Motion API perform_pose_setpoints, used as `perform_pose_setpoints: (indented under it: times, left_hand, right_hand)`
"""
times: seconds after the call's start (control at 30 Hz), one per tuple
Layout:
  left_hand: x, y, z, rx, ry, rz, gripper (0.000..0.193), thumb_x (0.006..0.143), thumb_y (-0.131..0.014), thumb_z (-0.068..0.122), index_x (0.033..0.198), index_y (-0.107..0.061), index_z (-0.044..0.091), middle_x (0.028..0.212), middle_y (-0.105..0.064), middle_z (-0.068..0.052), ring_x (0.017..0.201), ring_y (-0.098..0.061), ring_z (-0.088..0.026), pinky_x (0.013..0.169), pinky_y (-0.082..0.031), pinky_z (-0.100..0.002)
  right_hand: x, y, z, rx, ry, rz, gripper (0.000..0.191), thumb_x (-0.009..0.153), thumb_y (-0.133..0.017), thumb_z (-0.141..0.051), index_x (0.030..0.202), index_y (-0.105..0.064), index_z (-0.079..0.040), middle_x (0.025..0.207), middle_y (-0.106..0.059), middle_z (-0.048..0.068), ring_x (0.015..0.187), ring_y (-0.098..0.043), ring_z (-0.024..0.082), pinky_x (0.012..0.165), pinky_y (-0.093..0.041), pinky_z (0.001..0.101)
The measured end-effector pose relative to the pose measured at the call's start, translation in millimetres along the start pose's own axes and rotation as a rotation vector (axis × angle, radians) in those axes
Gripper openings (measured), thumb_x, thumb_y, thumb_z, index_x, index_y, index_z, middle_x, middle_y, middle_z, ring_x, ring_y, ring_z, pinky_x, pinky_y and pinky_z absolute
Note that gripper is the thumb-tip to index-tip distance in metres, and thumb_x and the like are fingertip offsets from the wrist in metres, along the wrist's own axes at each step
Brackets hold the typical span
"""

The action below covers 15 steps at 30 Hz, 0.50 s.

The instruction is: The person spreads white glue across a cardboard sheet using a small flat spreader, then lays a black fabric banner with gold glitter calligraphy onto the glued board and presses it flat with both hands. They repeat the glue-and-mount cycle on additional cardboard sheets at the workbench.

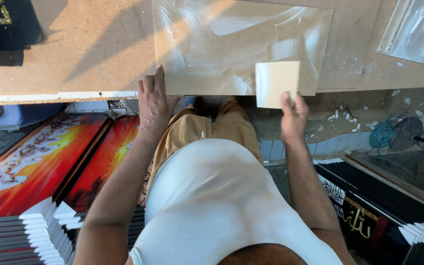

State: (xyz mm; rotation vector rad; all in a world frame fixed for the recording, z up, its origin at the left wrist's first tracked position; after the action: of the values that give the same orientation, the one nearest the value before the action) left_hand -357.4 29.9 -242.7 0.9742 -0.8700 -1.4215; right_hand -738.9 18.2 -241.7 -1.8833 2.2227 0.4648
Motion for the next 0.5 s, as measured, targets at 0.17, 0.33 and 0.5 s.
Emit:
perform_pose_setpoints:
  times: [0.17, 0.33, 0.5]
  left_hand:
    - [-3.8, 4.3, 6.3, -0.043, -0.034, 0.073, 0.097, 0.084, -0.089, 0.035, 0.153, -0.034, -0.007, 0.131, -0.047, -0.022, 0.119, -0.05, -0.033, 0.105, -0.048, -0.048]
    - [-2.1, -0.5, 7.1, -0.154, -0.108, 0.266, 0.101, 0.084, -0.091, 0.04, 0.153, -0.033, -0.004, 0.134, -0.046, -0.026, 0.122, -0.049, -0.037, 0.105, -0.049, -0.051]
    - [-0.8, 4.4, -12.3, -0.354, 0.194, 0.257, 0.092, 0.099, -0.085, 0.036, 0.162, -0.03, -0.001, 0.149, -0.039, -0.027, 0.117, -0.052, -0.033, 0.103, -0.054, -0.051]
  right_hand:
    - [28.0, 64.0, 9.8, 0.206, -0.02, 0.324, 0.043, 0.106, -0.059, -0.033, 0.138, -0.056, -0.004, 0.13, -0.067, 0.01, 0.123, -0.062, 0.02, 0.11, -0.047, 0.0389]
    - [28.2, 81.3, 16.7, 0.244, -0.131, 0.245, 0.046, 0.104, -0.059, -0.033, 0.14, -0.055, -0.005, 0.131, -0.067, 0.009, 0.123, -0.063, 0.018, 0.111, -0.047, 0.038]
    - [42.3, 108.5, 10.2, 0.313, -0.167, 0.252, 0.043, 0.107, -0.059, -0.031, 0.141, -0.057, -0.006, 0.127, -0.067, 0.006, 0.115, -0.063, 0.016, 0.098, -0.051, 0.0367]
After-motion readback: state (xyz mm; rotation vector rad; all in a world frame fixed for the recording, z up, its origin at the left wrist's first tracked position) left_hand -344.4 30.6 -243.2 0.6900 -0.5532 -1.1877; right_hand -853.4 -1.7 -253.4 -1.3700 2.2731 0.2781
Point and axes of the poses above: each hand's wrist, its own x-axis towards the middle knuckle, its own y-axis out of the back of the hand, z = x × y, the point moved 1 cm from there along x, towards the middle knuckle
